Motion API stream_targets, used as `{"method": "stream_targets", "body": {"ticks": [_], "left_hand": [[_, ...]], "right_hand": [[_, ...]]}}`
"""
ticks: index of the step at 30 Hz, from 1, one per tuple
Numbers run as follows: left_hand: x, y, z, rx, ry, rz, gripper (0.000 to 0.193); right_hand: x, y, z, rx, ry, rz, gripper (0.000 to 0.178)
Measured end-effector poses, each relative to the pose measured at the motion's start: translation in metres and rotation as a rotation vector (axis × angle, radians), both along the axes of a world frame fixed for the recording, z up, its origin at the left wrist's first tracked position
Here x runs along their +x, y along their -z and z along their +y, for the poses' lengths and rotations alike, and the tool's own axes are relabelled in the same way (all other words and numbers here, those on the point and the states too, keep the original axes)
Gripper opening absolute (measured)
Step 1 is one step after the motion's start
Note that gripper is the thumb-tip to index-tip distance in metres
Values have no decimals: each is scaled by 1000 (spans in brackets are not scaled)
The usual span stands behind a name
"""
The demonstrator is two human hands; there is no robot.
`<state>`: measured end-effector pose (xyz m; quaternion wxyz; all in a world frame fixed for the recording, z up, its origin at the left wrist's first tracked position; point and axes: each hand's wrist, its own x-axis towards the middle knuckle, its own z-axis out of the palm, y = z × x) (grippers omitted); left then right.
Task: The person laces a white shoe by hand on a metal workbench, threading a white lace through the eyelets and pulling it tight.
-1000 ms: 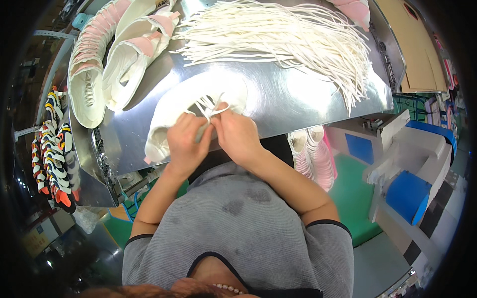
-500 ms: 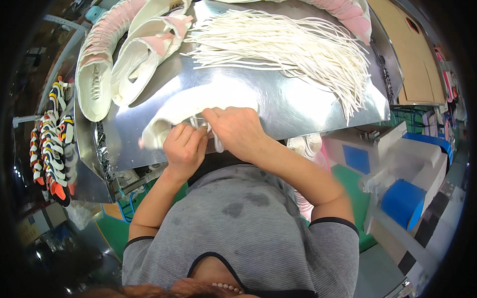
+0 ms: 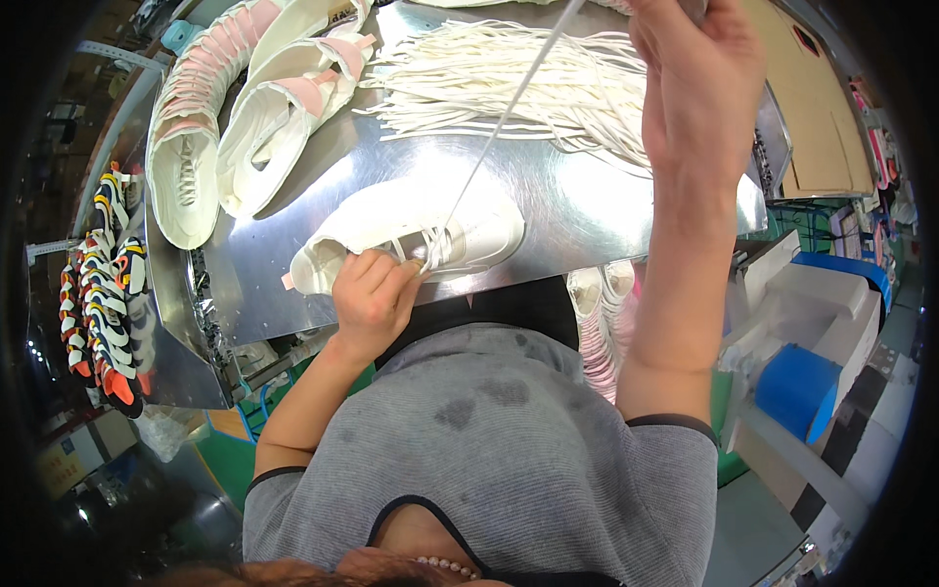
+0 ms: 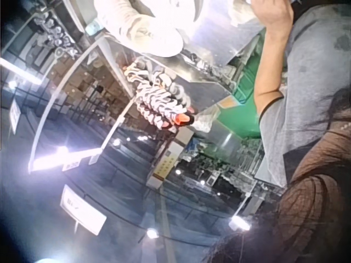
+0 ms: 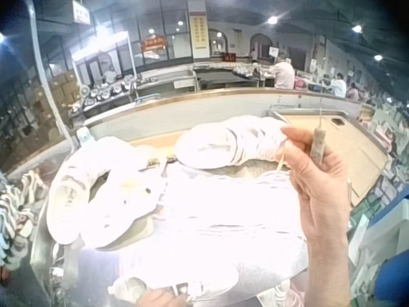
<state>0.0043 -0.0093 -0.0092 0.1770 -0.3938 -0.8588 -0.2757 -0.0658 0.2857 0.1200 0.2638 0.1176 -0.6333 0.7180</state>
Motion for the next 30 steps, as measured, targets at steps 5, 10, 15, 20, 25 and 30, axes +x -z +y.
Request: {"method": "stream_targets", "body": {"ticks": [5, 10, 15, 20, 25, 30], "left_hand": [[-9, -11, -3, -68, 65, -116, 28], [-1, -23, -7, 34, -204, -373, 40], [-11, -15, 0, 16, -430, -640, 45], [-8, -1, -4, -13, -377, -355, 43], [-6, 6, -3, 119, -472, -386, 40], [-10, 6, 0, 162, -482, -260, 33]], "right_hand": [[48, 92, -60, 162, -369, -612, 13], [43, 121, -91, 210, -404, -735, 11], [26, 136, -107, 357, -403, -730, 15], [16, 132, -122, 454, -334, -664, 12], [15, 131, -128, 465, -399, -780, 12], [17, 142, -126, 473, -386, -777, 22]]}}
